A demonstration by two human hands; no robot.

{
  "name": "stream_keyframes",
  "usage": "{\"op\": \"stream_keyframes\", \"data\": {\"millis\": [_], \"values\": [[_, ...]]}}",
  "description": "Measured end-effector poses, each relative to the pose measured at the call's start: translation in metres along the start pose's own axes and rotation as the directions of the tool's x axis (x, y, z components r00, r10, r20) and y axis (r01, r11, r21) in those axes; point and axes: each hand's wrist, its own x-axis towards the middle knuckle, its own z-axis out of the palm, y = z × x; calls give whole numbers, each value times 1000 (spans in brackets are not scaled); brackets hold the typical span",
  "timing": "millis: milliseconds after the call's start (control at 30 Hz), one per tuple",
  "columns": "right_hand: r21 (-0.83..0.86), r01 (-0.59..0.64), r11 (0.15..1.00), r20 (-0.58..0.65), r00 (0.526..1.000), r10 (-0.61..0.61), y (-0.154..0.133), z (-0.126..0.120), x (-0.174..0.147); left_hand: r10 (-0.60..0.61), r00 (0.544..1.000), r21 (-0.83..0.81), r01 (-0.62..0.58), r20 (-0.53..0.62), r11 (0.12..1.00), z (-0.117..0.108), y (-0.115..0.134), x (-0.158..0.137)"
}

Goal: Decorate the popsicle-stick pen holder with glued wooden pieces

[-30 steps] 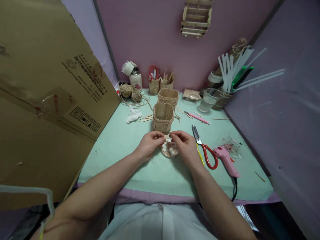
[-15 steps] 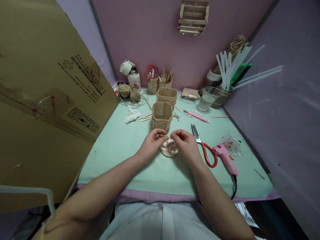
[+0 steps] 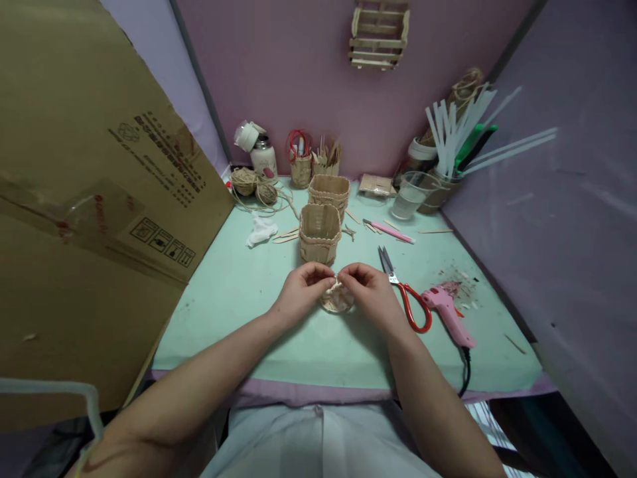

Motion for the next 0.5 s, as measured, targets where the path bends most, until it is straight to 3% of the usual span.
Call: {"op": "stream_keyframes", "data": {"millis": [300, 400, 500], "values": [[-72, 26, 997, -44, 999, -29, 3, -5, -17, -85, 993, -96, 93, 78, 991, 4, -4, -3], [-248, 60, 967, -76, 994, -81, 2, -22, -33, -105, 991, -111, 113, 80, 987, 3, -4, -2], [-469, 138, 872, 43, 990, -134, 4, -40, -55, -134, 989, -143, 142, 66, 980, 2, -2, 0]]}}
